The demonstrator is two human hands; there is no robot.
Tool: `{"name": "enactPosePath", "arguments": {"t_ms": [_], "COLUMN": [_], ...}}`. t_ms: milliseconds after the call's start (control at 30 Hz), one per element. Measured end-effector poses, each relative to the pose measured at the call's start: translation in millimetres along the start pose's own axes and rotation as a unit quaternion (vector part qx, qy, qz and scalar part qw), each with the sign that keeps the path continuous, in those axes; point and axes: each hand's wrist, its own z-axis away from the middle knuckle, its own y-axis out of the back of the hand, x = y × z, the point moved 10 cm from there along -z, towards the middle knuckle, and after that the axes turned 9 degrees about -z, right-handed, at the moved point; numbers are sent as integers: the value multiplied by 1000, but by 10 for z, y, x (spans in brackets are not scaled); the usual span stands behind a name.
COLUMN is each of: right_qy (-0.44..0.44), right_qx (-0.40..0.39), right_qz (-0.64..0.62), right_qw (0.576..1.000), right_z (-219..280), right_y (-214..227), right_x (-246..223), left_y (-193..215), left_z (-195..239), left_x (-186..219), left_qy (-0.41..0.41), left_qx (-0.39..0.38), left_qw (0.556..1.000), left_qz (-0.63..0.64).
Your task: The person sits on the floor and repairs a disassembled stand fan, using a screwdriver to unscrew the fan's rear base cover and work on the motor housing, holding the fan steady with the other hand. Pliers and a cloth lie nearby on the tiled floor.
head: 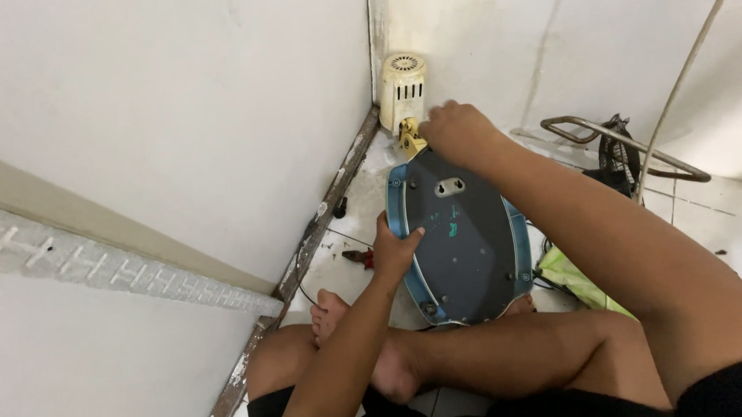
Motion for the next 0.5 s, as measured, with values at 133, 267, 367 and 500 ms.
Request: {"name": "enactPosePath", "arguments": {"t_ms": [133, 267, 367, 500], "right_qy": [-28, -103, -44, -17], "right_qx": [15, -72, -28, 34], "right_qz": [-2, -50, 28, 118], "right_qw": [1000, 991, 998, 992], "right_z": [52, -1, -156, -19], "right_y": [112, -452, -599, -153], "right_x": [-84, 143, 162, -191], "left_y": [-7, -2, 4, 24], "left_z": [-11, 9, 5, 78], "left_x": [-9, -22, 6, 45], "left_qy": [-4, -3, -6, -3], "left_qx": [10, 9, 14, 8], "left_qw": [1000, 1000, 1000, 1000], "left_qz": [3, 13, 3, 16]}}
